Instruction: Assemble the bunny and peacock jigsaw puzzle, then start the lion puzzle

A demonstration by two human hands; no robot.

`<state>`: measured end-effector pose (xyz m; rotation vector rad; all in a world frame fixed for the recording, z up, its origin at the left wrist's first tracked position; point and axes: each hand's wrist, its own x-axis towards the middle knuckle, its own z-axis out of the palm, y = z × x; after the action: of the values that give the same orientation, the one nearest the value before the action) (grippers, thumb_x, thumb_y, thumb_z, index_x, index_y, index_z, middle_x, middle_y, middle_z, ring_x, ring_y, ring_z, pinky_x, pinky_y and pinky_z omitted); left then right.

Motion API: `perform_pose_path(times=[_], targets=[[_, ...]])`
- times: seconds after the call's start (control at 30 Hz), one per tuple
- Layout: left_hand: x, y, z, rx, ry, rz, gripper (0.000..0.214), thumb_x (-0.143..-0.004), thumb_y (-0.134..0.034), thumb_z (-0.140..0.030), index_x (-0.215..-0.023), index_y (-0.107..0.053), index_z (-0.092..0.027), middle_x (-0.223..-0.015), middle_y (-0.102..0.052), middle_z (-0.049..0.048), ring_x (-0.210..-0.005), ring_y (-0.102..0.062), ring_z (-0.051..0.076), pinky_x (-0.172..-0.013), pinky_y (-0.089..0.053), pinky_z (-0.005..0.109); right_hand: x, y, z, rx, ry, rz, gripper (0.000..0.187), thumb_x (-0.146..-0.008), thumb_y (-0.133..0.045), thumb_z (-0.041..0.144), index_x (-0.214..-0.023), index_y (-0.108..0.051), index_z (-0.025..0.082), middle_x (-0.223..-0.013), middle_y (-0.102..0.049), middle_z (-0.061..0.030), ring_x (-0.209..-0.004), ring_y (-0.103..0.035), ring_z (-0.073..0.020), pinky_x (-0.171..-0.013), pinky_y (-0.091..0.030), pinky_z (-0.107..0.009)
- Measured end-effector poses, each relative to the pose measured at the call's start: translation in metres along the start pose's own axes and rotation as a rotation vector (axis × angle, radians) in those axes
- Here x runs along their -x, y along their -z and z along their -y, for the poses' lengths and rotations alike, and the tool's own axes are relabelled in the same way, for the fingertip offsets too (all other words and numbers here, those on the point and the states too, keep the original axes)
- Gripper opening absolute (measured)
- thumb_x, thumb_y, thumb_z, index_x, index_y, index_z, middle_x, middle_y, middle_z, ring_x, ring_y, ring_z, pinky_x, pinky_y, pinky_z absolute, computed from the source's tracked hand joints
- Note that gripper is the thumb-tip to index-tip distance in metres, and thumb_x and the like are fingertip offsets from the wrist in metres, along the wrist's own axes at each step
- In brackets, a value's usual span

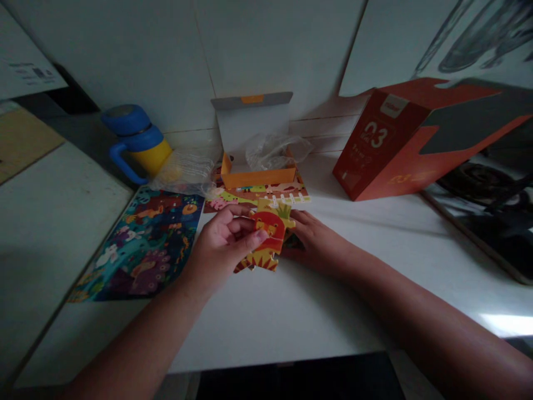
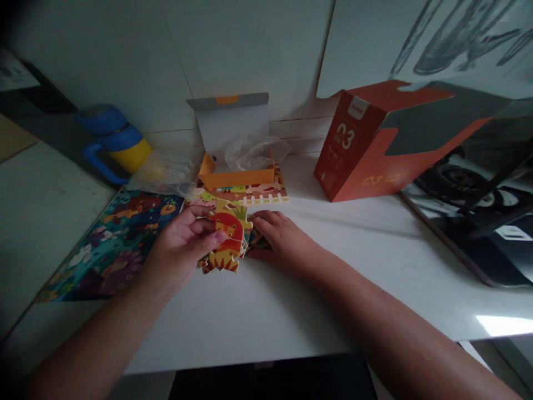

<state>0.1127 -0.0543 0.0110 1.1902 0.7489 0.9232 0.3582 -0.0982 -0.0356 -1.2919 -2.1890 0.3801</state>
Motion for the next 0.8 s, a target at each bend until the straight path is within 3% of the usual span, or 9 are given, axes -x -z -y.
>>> perform_pose_path(times=[0.07, 0.2, 0.43, 0.63, 0.73, 0.8], targets=[[0.008, -0.006, 0.002, -0.059, 0.069, 0.083, 0.049, -0.083, -0.095, -0.032, -0.116, -0.062, -0.021, -0.094, -0.078, 0.0007, -0.086, -0.075, 0.015, -0.080, -0.061, 0.026, -0.005, -0.002, -0.003, 0.027, -0.028, -0.035, 0.049, -0.099, -0.076, 0.033, -0.146, -0.063, 0.026, -0.144, -0.064, -0.0176, -0.131, -0.064, -0.0348, -0.112, -0.054, -0.056], [0.022, -0.018, 0.009, -0.168, 0.163, 0.216, 0.046, -0.089, -0.088, -0.030, -0.124, -0.059, -0.023, -0.091, -0.075, -0.0010, -0.081, -0.071, 0.013, -0.076, -0.056, 0.024, -0.013, -0.004, -0.011, 0.090, -0.107, -0.093, 0.062, -0.094, -0.080, 0.033, -0.151, -0.057, 0.022, -0.144, -0.061, -0.0201, -0.131, -0.062, -0.0368, -0.113, -0.053, -0.055], [0.036, -0.035, 0.027, -0.352, 0.153, 0.316, 0.049, -0.092, -0.075, -0.017, -0.136, -0.055, -0.024, -0.085, -0.067, -0.0047, -0.072, -0.064, 0.010, -0.067, -0.049, 0.022, -0.009, 0.016, -0.027, 0.093, -0.146, -0.206, 0.063, -0.090, -0.086, 0.034, -0.147, -0.061, 0.022, -0.146, -0.062, -0.0182, -0.137, -0.061, -0.0355, -0.116, -0.052, -0.052], [0.038, -0.035, 0.038, -0.420, 0.120, 0.284, 0.019, -0.095, -0.069, -0.017, -0.113, -0.065, -0.021, -0.099, -0.076, 0.0017, -0.089, -0.077, 0.015, -0.079, -0.060, 0.026, 0.003, 0.049, -0.028, 0.072, -0.287, -0.313, 0.030, -0.098, -0.075, 0.036, -0.126, -0.073, 0.023, -0.125, -0.071, -0.0130, -0.116, -0.071, -0.0305, -0.103, -0.058, -0.048], [0.041, -0.035, 0.034, -0.573, 0.093, 0.318, 0.005, -0.097, -0.068, -0.019, -0.102, -0.068, -0.021, -0.096, -0.078, 0.0010, -0.085, -0.078, 0.015, -0.076, -0.061, 0.026, 0.006, 0.054, -0.021, 0.061, -0.292, -0.318, 0.024, -0.100, -0.073, 0.036, -0.119, -0.075, 0.022, -0.120, -0.073, -0.0116, -0.108, -0.072, -0.0278, -0.095, -0.059, -0.044], [0.043, -0.034, 0.029, -0.723, 0.002, 0.346, 0.006, -0.098, -0.069, -0.019, -0.103, -0.070, -0.022, -0.099, -0.078, 0.0013, -0.087, -0.077, 0.016, -0.075, -0.063, 0.027, 0.006, 0.053, -0.017, 0.063, -0.272, -0.300, 0.022, -0.100, -0.072, 0.036, -0.117, -0.075, 0.022, -0.120, -0.073, -0.0114, -0.105, -0.072, -0.0267, -0.091, -0.058, -0.041]])
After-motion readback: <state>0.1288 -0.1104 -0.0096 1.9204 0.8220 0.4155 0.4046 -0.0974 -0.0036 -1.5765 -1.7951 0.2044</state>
